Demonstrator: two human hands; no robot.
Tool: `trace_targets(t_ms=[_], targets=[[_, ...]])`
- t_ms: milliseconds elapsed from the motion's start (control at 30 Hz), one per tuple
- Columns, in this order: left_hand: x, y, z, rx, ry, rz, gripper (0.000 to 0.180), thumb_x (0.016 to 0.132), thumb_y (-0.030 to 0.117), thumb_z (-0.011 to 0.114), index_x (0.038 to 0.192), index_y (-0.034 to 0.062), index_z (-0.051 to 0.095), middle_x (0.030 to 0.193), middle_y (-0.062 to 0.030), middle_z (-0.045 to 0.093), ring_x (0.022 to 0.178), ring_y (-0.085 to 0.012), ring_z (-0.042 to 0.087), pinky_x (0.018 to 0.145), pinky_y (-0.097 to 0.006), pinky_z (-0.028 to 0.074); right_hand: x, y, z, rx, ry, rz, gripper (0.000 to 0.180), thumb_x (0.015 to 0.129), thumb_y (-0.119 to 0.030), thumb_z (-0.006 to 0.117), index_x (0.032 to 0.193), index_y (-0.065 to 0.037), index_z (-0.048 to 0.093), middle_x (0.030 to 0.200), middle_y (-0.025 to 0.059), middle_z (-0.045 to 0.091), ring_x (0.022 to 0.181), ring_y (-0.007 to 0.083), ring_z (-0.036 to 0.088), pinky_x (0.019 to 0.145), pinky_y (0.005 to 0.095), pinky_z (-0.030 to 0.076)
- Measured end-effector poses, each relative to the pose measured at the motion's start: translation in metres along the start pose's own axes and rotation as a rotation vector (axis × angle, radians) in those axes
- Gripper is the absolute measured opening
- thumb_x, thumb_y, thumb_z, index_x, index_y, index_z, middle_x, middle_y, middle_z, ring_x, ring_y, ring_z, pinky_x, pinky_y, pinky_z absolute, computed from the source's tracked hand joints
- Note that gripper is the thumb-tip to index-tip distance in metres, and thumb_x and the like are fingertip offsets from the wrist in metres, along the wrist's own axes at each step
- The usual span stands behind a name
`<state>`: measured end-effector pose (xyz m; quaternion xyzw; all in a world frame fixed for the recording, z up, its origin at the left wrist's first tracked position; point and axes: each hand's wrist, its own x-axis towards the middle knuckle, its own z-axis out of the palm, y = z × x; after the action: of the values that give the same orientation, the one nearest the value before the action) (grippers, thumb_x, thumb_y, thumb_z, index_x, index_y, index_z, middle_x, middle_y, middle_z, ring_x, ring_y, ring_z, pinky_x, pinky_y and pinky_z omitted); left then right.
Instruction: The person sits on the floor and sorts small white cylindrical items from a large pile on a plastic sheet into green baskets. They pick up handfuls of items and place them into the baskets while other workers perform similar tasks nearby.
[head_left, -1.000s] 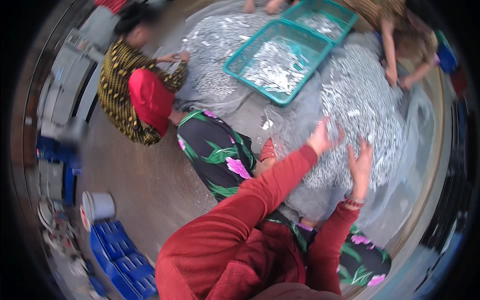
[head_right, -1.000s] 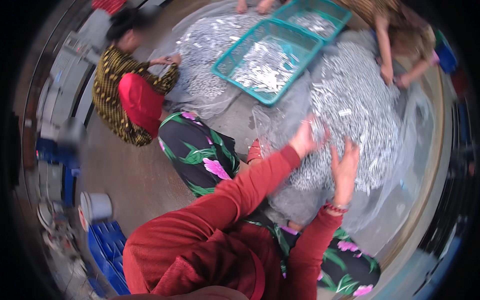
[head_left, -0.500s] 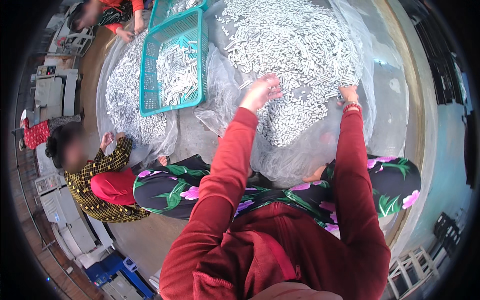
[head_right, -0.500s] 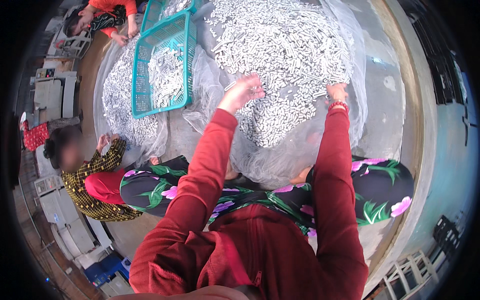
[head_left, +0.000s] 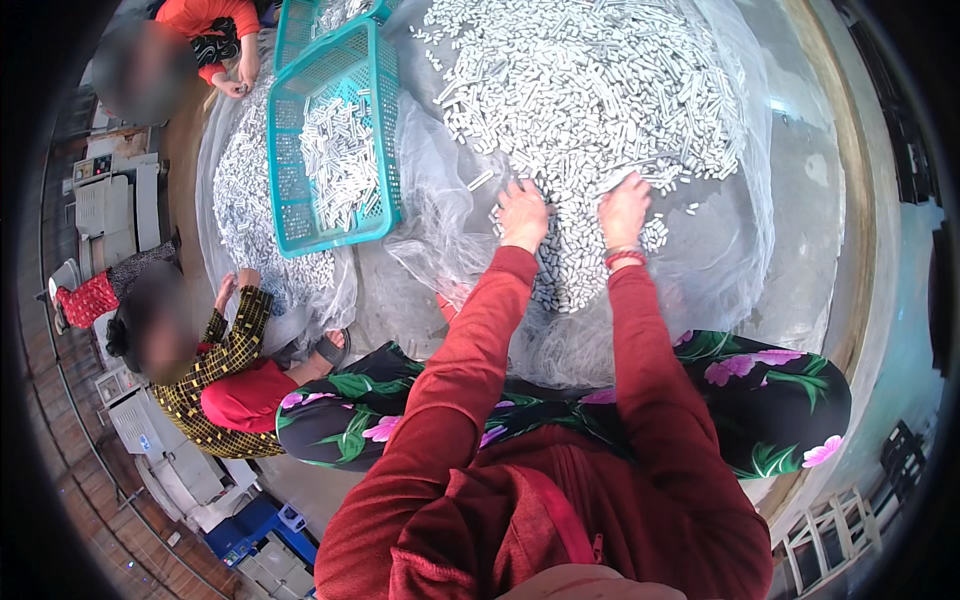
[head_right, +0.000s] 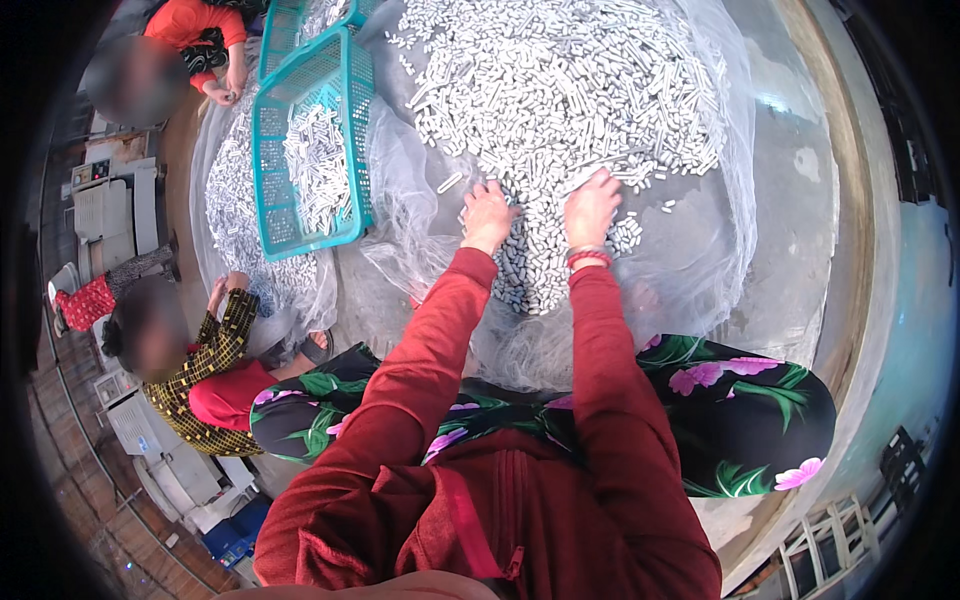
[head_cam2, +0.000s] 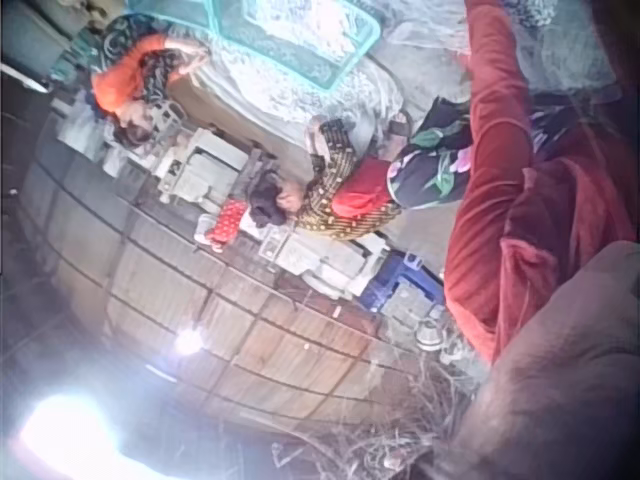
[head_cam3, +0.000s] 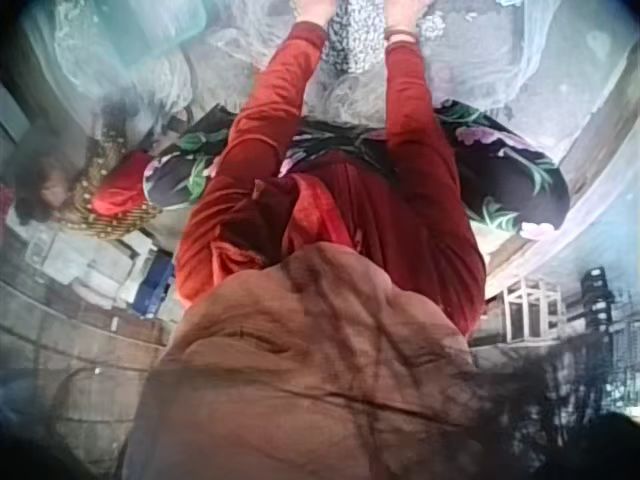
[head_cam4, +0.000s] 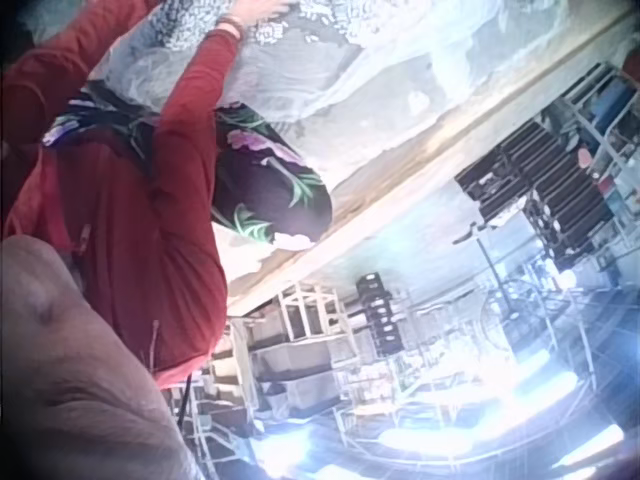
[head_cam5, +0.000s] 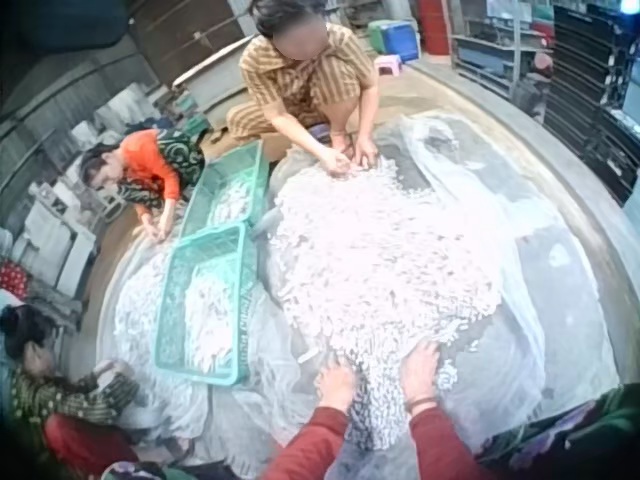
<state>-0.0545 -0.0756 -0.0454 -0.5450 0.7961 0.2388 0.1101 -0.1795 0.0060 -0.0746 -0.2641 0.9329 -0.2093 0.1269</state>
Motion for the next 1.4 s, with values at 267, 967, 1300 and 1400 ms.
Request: trace_targets(t_ms=[267,967,1300,1400], targets=[[0.01,-0.05,-0.003,-0.397,-0.093,0.11,0.038,0.076,0.011,0.057,0.112,0.0004,0.048,0.092,-0.0252,0.059,0.086,-0.034,0.059,0.074,-0.039,0.048,-0.022,-0.026,0.006,1.059,-0.78,0.166,0.025,0.072,-0.004,0.065,0.094,-0.007,0.055,0.091,0.0109,0.055,0.074,0.0207,0.057,0.056,0.0348,0.049],[-0.02,0.033,-0.016,0.243,-0.156,0.66,0.02,0.074,0.011,0.054,0.092,0.0113,0.063,0.089,-0.0129,0.063,0.088,-0.0257,0.06,0.077,-0.034,0.046,-0.023,0.047,-0.051,1.562,-0.486,0.46,0.021,0.075,0.004,0.047,0.095,0.005,0.051,0.099,0.0145,0.051,0.086,0.0227,0.054,0.069,0.0371,0.051],[-0.005,0.022,-0.004,0.704,-0.022,0.95,0.013,0.072,0.012,0.054,0.083,0.0117,0.061,0.077,-0.0062,0.063,0.082,-0.0221,0.06,0.069,-0.035,0.048,-0.012,0.043,-0.061,1.867,-0.528,0.487,0.02,0.076,-0.004,0.04,0.094,0.001,0.046,0.104,0.0158,0.052,0.086,0.0295,0.055,0.076,0.0434,0.048],[-0.01,0.009,-0.011,0.333,0.098,0.841,0.013,0.071,0.017,0.06,0.082,0.009,0.061,0.079,-0.009,0.063,0.082,-0.0242,0.059,0.071,-0.036,0.047,-0.016,0.032,-0.071,1.828,-0.602,0.376,0.023,0.073,-0.004,0.041,0.095,-0.002,0.047,0.1,0.013,0.054,0.084,0.0262,0.055,0.067,0.0353,0.047]])
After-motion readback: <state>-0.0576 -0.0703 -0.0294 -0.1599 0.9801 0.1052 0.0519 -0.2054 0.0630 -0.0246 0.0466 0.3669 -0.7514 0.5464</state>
